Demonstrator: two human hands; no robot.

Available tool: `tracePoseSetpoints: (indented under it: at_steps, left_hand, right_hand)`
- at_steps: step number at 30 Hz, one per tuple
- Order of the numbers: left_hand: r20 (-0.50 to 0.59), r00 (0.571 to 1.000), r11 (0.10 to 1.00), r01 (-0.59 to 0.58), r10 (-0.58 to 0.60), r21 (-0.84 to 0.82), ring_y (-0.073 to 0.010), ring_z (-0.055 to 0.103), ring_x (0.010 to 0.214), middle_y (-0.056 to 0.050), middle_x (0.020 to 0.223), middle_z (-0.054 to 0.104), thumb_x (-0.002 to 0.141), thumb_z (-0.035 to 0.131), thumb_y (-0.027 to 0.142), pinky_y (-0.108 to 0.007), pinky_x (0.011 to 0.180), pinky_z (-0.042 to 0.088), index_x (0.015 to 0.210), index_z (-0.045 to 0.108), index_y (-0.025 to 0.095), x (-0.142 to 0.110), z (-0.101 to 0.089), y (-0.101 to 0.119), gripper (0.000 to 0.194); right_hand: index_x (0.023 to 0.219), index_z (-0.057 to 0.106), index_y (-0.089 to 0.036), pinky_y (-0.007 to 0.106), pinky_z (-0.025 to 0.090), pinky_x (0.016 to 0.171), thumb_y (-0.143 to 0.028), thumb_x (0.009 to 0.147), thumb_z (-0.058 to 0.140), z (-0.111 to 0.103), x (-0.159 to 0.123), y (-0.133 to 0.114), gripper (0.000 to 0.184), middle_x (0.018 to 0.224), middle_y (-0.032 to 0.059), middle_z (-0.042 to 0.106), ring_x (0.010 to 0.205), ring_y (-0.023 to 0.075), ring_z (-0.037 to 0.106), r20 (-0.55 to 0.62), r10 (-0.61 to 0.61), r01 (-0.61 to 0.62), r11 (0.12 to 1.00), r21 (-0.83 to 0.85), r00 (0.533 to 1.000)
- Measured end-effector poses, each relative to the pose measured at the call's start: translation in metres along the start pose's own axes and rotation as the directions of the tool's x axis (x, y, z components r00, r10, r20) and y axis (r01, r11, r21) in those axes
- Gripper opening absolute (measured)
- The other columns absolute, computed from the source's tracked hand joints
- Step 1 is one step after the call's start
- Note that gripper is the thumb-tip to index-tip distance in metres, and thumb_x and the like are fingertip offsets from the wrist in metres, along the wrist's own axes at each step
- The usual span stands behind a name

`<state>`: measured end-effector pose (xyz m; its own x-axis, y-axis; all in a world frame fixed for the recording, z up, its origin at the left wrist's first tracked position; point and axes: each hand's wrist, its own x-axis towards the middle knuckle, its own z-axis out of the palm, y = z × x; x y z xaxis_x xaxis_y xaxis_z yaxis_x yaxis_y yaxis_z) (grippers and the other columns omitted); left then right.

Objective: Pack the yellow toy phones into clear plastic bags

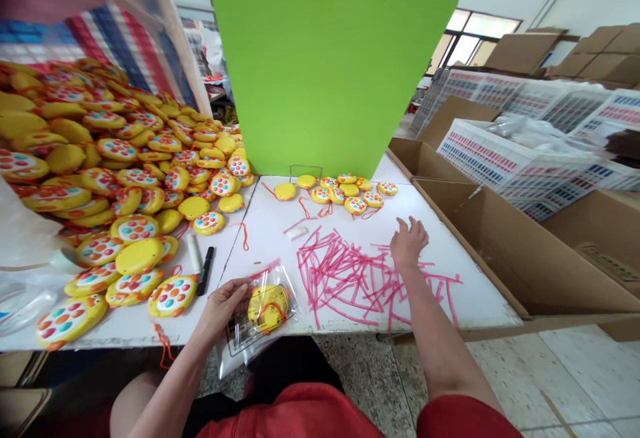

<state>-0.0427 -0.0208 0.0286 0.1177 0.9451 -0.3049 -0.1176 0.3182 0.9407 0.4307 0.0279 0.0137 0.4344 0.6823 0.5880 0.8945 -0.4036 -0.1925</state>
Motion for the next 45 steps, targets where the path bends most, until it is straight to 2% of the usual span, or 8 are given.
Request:
tracePoseSetpoints:
  at_steps: [7, 12, 17, 22, 26, 30, 38, 45]
  left_hand:
    - [0.009, 1.0, 1.0, 0.006, -0.006, 0.009, -0.017, 0.068, 0.077, -0.006, 0.086, 0.071, 0.057, 0.08, 0.055, -0.029, 0.073, 0.057, 0.093, 0.064, 0.014, 0.004, -0.004, -0.004, 0.057]
    - [0.004, 1.0, 0.999, 0.019, -0.019, 0.039, -0.0182, 0.069, 0.081, -0.005, 0.087, 0.072, 0.057, 0.079, 0.055, -0.029, 0.075, 0.058, 0.097, 0.063, 0.015, 0.006, -0.004, -0.003, 0.059]
    - [0.009, 0.999, 0.997, 0.036, -0.036, 0.073, -0.0218, 0.07, 0.084, -0.007, 0.091, 0.073, 0.058, 0.079, 0.053, -0.033, 0.076, 0.059, 0.097, 0.063, 0.016, 0.009, -0.005, -0.003, 0.057]
    - [0.011, 0.999, 0.997, 0.045, -0.046, 0.069, -0.0229, 0.07, 0.086, -0.006, 0.09, 0.073, 0.06, 0.08, 0.048, -0.033, 0.074, 0.06, 0.097, 0.063, 0.017, 0.007, -0.007, 0.0, 0.052]
    - [0.025, 0.999, 0.998, 0.036, -0.038, 0.057, -0.0205, 0.069, 0.081, -0.006, 0.087, 0.071, 0.057, 0.08, 0.053, -0.031, 0.072, 0.057, 0.096, 0.063, 0.016, 0.006, -0.007, -0.002, 0.057]
    - [0.04, 0.999, 1.0, -0.005, 0.004, 0.022, -0.0121, 0.061, 0.064, -0.001, 0.076, 0.065, 0.062, 0.075, 0.057, -0.022, 0.058, 0.048, 0.091, 0.061, 0.014, 0.005, -0.007, -0.01, 0.054]
    - [-0.004, 0.996, 0.996, -0.092, 0.092, -0.021, -0.008, 0.048, 0.056, -0.001, 0.07, 0.06, 0.068, 0.07, 0.054, -0.02, 0.054, 0.036, 0.081, 0.061, 0.013, -0.01, -0.009, -0.022, 0.044]
    - [0.011, 0.998, 0.985, -0.053, 0.056, -0.167, -0.0126, 0.058, 0.067, -0.007, 0.085, 0.068, 0.061, 0.075, 0.056, -0.025, 0.062, 0.043, 0.102, 0.068, 0.012, -0.003, -0.014, -0.037, 0.06]
  right_hand:
    - [0.132, 0.051, -0.011, 0.06, 0.022, 0.104, -0.009, 0.078, 0.043, -0.04, -0.014, 0.088, 0.054, 0.139, 0.0209, 0.041, 0.133, 0.037, 0.028, -0.256, 0.072, -0.103, 0.989, -0.111, 0.964]
    - [0.121, 0.059, -0.015, 0.061, 0.015, 0.108, -0.012, 0.071, 0.051, -0.057, -0.057, 0.143, 0.051, 0.136, 0.0184, 0.045, 0.133, 0.0366, 0.03, -0.149, 0.316, -0.294, 0.944, 0.152, 0.937]
    - [0.113, 0.055, -0.011, 0.049, 0.05, 0.079, -0.023, 0.067, 0.055, -0.058, -0.056, 0.178, 0.047, 0.089, 0.0085, 0.056, 0.087, 0.0283, 0.058, -0.14, 0.674, -0.571, 0.702, 0.425, 0.725]
    - [0.107, 0.055, -0.013, 0.039, 0.052, 0.066, -0.029, 0.07, 0.054, -0.067, -0.038, 0.179, 0.04, 0.079, 0.0028, 0.05, 0.071, 0.0212, 0.055, -0.201, 0.773, -0.572, 0.593, 0.567, 0.602]
    - [0.101, 0.061, -0.013, 0.035, 0.051, 0.071, -0.032, 0.069, 0.059, -0.074, -0.039, 0.123, 0.038, 0.08, 0.004, 0.058, 0.072, 0.0196, 0.056, -0.103, 0.657, -0.468, 0.629, 0.621, 0.747]
    - [0.099, 0.068, -0.018, 0.036, 0.049, 0.074, -0.045, 0.079, 0.057, -0.071, -0.059, 0.004, 0.036, 0.085, 0.0063, 0.067, 0.076, 0.0219, 0.06, 0.278, 0.067, -0.228, 0.768, 0.599, 0.958]
    - [0.094, 0.071, -0.021, 0.037, 0.053, 0.077, -0.056, 0.077, 0.056, -0.025, -0.129, -0.203, 0.042, 0.093, 0.009, 0.072, 0.086, 0.0284, 0.067, 0.557, -0.617, -0.172, 0.57, 0.803, 0.556]
    - [0.084, 0.074, -0.023, 0.033, 0.054, 0.065, -0.058, 0.062, 0.069, 0.004, -0.12, -0.218, 0.043, 0.083, 0.0088, 0.072, 0.079, 0.0291, 0.067, 0.638, -0.67, -0.411, 0.495, 0.765, 0.38]
